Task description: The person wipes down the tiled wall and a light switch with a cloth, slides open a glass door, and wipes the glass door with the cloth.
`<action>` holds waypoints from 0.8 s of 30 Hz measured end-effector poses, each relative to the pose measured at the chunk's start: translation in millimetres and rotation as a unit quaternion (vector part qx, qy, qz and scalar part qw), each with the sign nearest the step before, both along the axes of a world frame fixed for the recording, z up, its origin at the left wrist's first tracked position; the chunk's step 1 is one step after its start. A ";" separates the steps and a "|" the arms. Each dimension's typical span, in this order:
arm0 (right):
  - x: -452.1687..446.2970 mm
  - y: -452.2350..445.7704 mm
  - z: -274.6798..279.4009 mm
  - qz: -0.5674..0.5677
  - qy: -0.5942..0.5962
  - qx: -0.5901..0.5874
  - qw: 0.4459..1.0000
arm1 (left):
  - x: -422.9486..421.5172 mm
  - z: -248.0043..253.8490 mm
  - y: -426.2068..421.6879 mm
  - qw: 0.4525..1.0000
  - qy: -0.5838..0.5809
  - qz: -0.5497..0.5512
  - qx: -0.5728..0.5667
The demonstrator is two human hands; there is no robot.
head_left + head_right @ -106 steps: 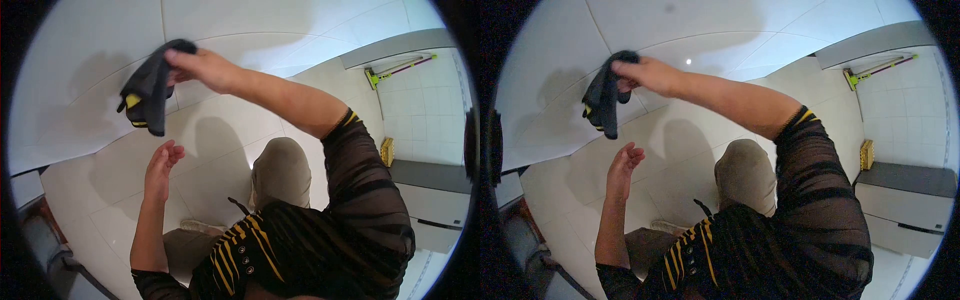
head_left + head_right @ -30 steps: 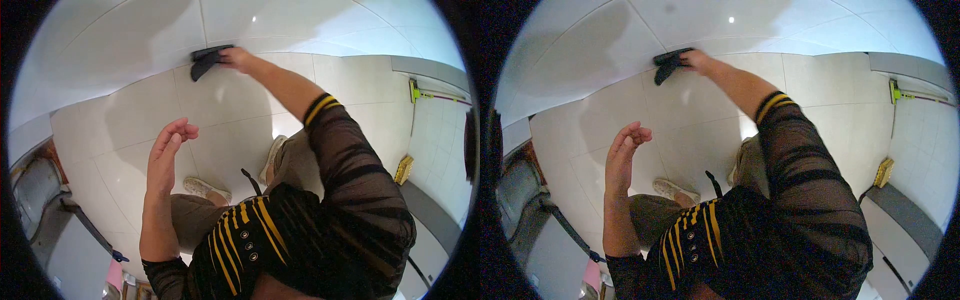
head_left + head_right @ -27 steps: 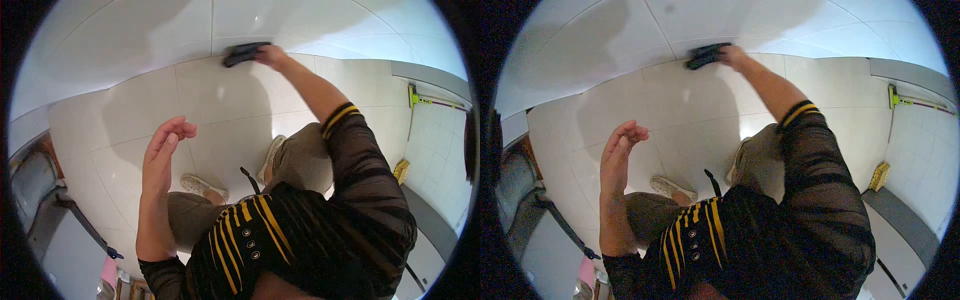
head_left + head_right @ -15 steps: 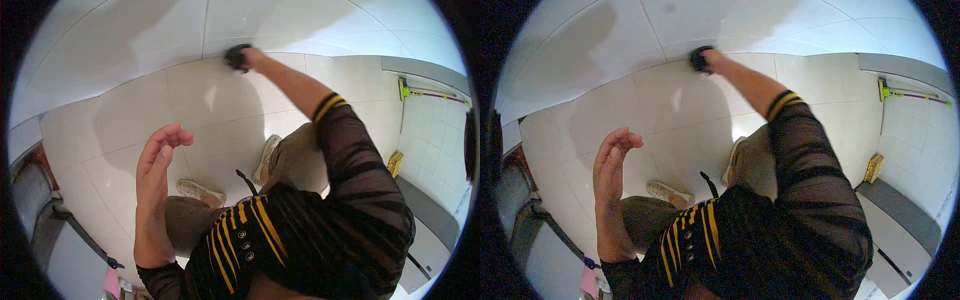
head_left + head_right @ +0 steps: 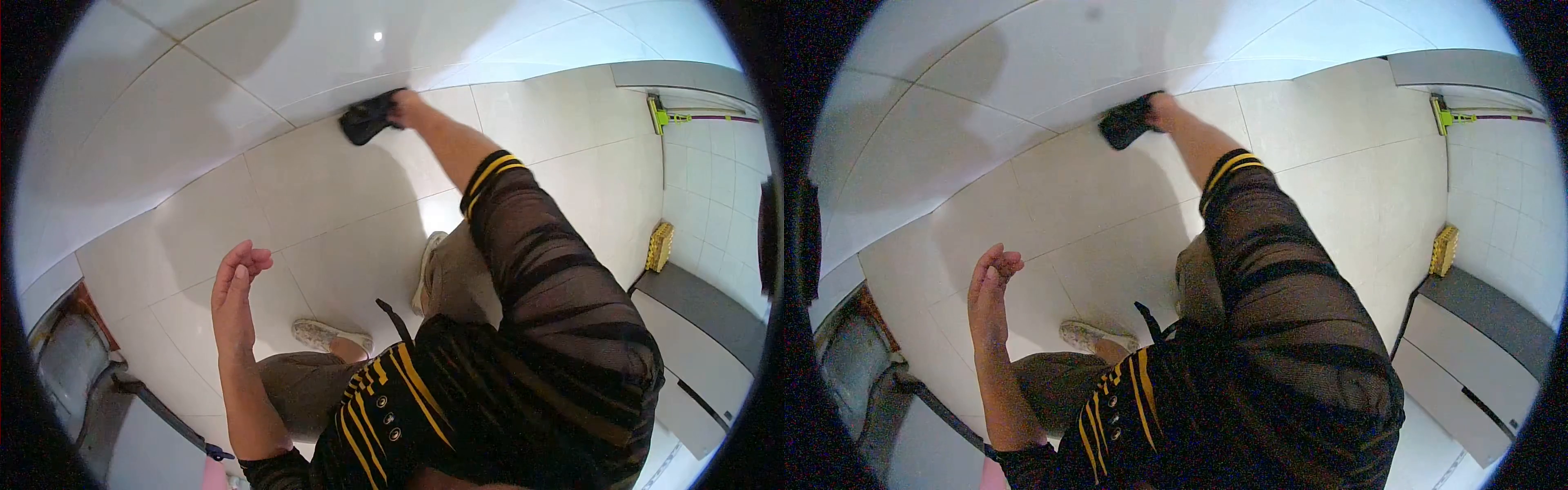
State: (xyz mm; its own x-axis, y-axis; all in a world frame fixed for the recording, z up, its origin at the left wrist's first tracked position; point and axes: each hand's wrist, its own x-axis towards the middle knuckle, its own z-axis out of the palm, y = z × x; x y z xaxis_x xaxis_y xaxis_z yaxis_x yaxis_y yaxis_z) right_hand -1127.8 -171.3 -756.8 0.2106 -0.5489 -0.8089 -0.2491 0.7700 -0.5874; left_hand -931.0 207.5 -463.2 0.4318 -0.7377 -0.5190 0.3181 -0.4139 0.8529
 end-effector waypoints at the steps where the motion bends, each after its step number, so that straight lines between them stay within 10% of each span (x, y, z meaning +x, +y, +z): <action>1: -25.8 -20.1 -10.3 -0.019 0.016 -0.022 0.999 | -0.6 -1.5 -0.6 1.000 0.002 0.000 0.000; 11: -164.1 -104.9 60.3 -0.384 -0.007 -0.182 0.905 | -5.5 -11.7 -2.8 1.000 0.010 -0.015 -0.002; 24: -85.2 -23.0 161.0 0.001 -0.121 -0.065 0.990 | -18.0 -7.4 -10.4 0.994 0.027 -0.103 -0.023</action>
